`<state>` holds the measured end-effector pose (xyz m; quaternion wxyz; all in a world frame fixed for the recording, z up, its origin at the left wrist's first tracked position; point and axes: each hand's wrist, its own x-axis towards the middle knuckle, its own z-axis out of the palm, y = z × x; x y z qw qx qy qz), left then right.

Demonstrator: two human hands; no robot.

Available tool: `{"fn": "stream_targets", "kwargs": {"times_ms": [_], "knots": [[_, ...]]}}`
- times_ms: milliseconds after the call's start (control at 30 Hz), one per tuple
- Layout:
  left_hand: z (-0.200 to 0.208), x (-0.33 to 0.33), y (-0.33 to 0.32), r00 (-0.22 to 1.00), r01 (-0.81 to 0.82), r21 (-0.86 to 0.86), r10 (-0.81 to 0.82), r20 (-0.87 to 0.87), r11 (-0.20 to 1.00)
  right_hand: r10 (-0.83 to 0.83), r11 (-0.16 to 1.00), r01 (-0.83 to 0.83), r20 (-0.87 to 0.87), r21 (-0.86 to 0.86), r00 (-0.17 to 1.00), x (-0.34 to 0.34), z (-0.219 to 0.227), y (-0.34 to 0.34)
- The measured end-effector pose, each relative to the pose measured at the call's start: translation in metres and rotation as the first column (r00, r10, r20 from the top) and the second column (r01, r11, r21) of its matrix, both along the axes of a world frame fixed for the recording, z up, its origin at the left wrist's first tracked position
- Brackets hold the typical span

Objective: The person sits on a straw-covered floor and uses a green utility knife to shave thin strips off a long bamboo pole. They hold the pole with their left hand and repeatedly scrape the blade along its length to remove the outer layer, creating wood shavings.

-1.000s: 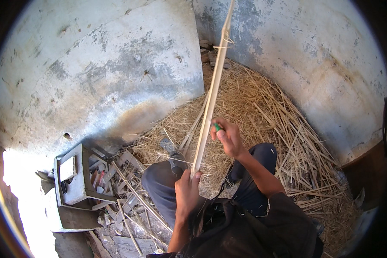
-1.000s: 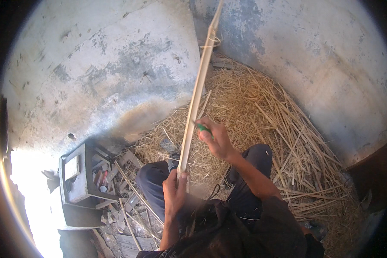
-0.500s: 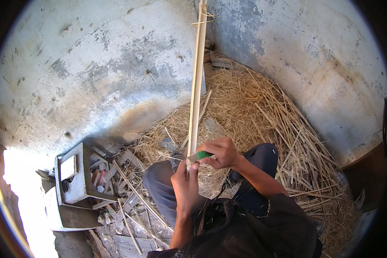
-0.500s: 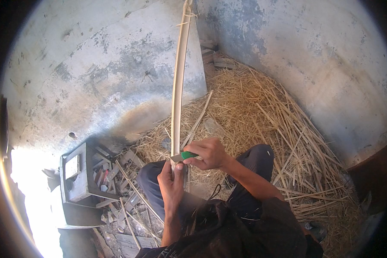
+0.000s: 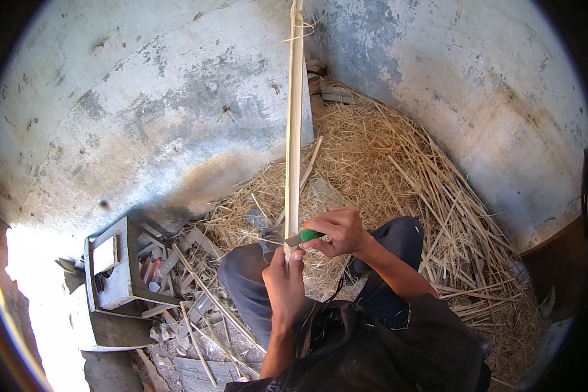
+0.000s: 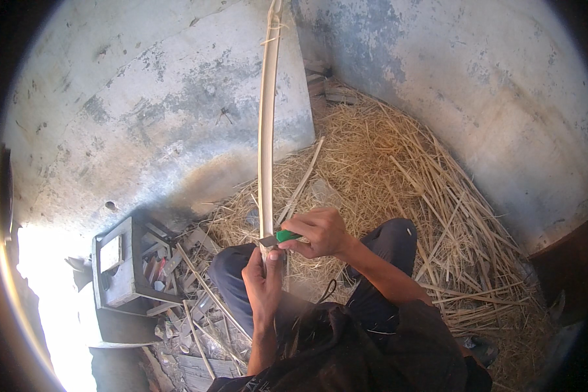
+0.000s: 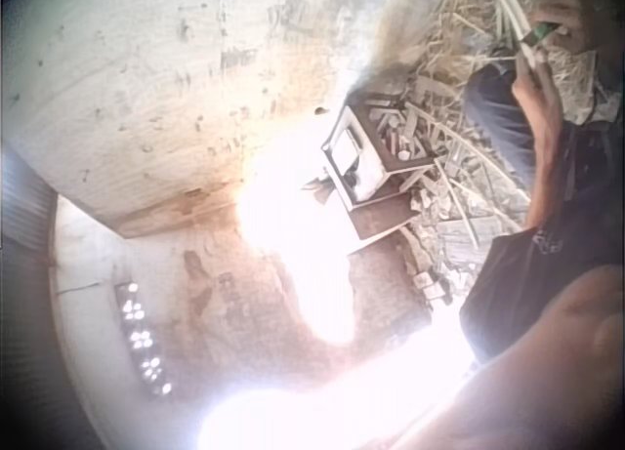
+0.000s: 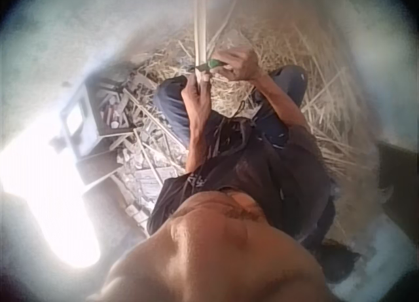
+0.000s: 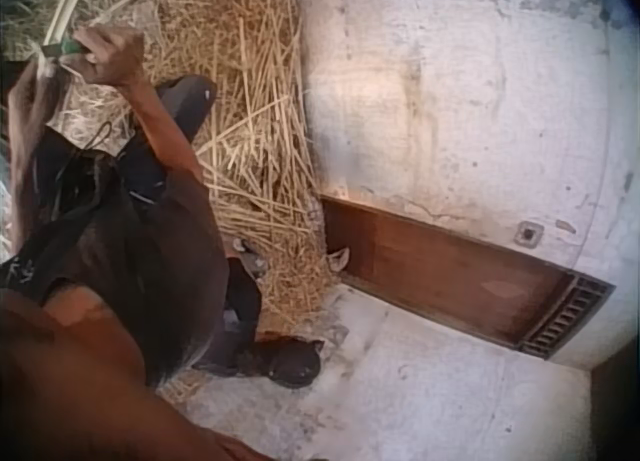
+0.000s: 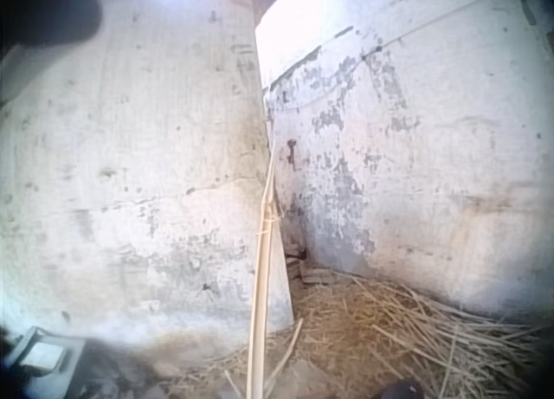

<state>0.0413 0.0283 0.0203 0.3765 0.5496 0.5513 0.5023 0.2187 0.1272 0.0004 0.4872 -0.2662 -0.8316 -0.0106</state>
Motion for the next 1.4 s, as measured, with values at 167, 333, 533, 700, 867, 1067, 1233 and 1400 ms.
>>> {"fn": "stream_targets", "kwargs": {"times_ms": [167, 333, 533, 700, 867, 1067, 1233, 1400], "knots": [[-0.001, 0.0, -0.002, 1.0, -0.004, -0.008, 0.004, 0.012, 1.0, -0.03, 0.999, 0.032, -0.036, 0.039, 0.999, -0.003, -0.001, 0.0], [-0.001, -0.002, -0.005, 1.0, 0.003, -0.012, -0.003, 0.015, 1.0, -0.037, 0.998, 0.037, -0.016, 0.045, 0.999, -0.001, 0.001, -0.001], [0.0, -0.005, -0.011, 0.999, 0.004, -0.065, -0.007, -0.038, 0.998, -0.04, 0.999, 0.04, -0.046, 0.016, 0.998, 0.003, 0.002, 0.002], [-0.005, -0.005, -0.017, 0.997, -0.029, -0.055, 0.025, -0.075, 0.998, -0.052, 0.999, 0.053, -0.041, 0.011, 0.998, 0.006, 0.006, 0.003], [-0.01, -0.012, -0.026, 0.995, 0.002, -0.11, -0.012, -0.098, 0.994, -0.044, 0.999, 0.046, -0.091, 0.017, 0.995, 0.008, 0.005, 0.008], [-0.019, -0.018, -0.034, 0.995, -0.006, -0.104, -0.005, -0.101, 0.995, -0.036, 0.999, 0.037, -0.049, 0.028, 0.998, 0.009, 0.007, 0.008], [-0.018, -0.022, -0.037, 0.995, 0.017, -0.056, -0.022, -0.095, 0.998, -0.027, 0.997, 0.031, -0.06, 0.067, 0.998, 0.005, 0.006, 0.008], [-0.02, -0.023, -0.04, 0.998, 0.012, -0.063, -0.016, -0.053, 0.998, -0.031, 0.997, 0.032, -0.028, 0.065, 0.999, 0.006, 0.005, 0.007]]}}
